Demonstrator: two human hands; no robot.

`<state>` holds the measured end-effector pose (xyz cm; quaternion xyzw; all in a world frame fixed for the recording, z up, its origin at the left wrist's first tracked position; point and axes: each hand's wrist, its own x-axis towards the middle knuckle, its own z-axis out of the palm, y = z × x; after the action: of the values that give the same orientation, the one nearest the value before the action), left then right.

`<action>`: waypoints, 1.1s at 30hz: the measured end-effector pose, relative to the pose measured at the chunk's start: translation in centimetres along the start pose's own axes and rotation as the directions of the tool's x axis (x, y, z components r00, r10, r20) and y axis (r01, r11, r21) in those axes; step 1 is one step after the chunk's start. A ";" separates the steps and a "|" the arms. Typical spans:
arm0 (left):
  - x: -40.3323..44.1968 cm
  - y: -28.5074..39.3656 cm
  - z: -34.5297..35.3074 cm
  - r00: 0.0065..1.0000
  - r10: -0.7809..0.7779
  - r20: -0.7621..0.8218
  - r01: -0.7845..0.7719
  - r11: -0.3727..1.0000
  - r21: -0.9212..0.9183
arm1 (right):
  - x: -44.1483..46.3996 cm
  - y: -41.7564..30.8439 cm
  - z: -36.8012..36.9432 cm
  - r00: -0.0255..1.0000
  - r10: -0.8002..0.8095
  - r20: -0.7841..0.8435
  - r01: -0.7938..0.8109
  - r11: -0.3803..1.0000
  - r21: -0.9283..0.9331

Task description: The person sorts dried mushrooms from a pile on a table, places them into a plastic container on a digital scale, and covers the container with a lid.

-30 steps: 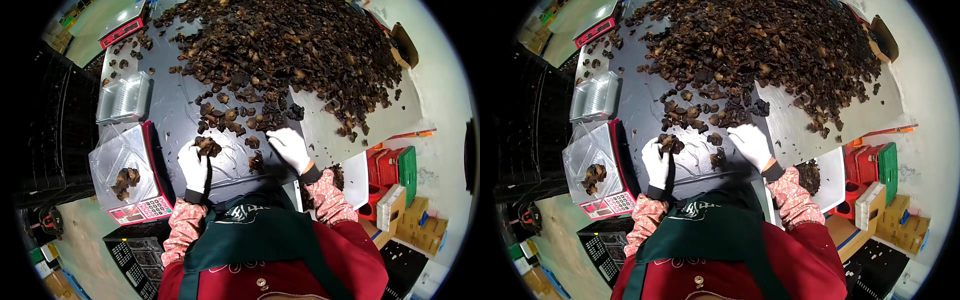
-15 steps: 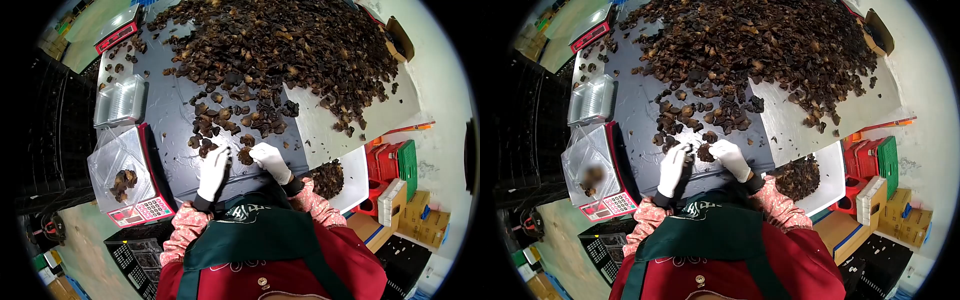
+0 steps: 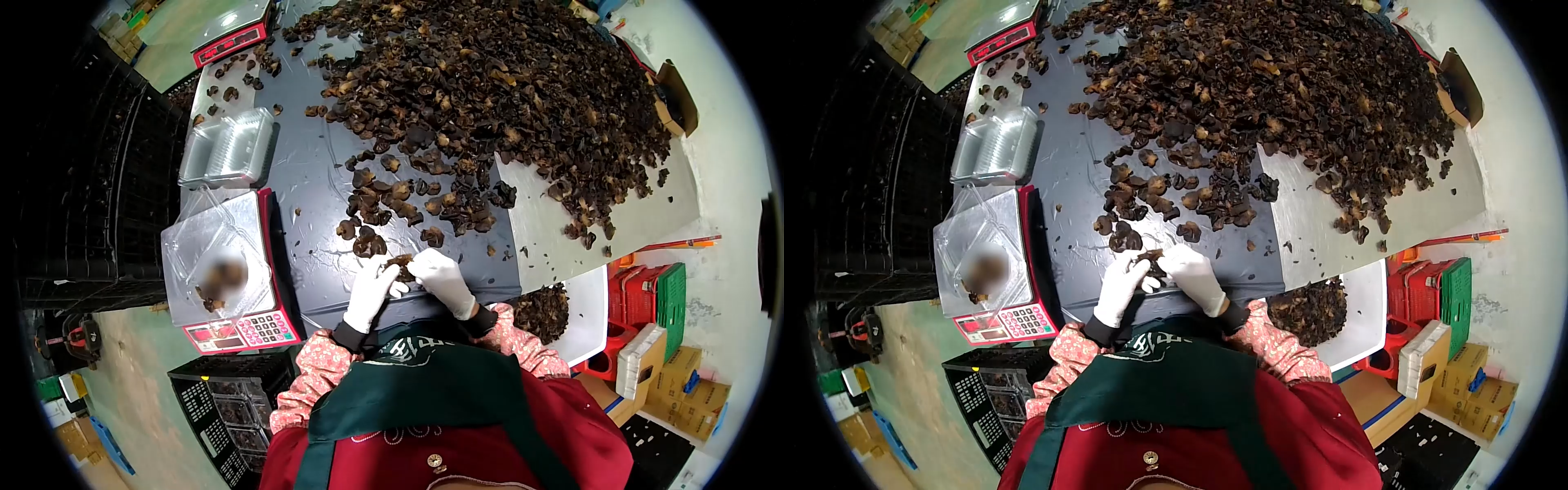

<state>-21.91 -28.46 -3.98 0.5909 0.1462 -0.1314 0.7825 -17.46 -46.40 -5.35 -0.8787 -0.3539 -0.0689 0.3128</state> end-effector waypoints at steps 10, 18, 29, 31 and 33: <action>1.9 -0.5 0.6 0.957 0.291 -0.009 -0.284 0.939 0.193 | -0.9 0.5 -4.0 0.768 0.588 0.254 -0.611 0.554 0.565; 1.6 1.3 -7.7 0.903 0.183 -0.389 -0.266 0.949 -0.171 | 10.8 0.4 1.7 0.980 0.167 -0.107 -0.151 0.977 0.148; 5.9 -2.8 -10.6 0.714 0.559 -0.422 -0.217 0.749 0.626 | 10.0 -0.9 -0.8 0.980 -0.148 0.135 0.157 0.986 -0.056; 6.0 -1.5 -9.5 0.711 0.551 -0.437 -0.118 0.706 0.698 | 11.2 2.3 -0.8 0.953 -0.276 0.124 0.295 0.939 -0.177; 5.7 0.1 -8.4 0.744 0.491 -0.452 0.017 0.663 0.748 | 13.6 4.5 -0.2 0.974 -0.217 0.059 0.225 0.941 -0.253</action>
<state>-17.21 -20.55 -8.23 0.8681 0.2488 0.1355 0.4075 -4.37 -41.11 -2.82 -0.8676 -0.4429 -0.1358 0.1806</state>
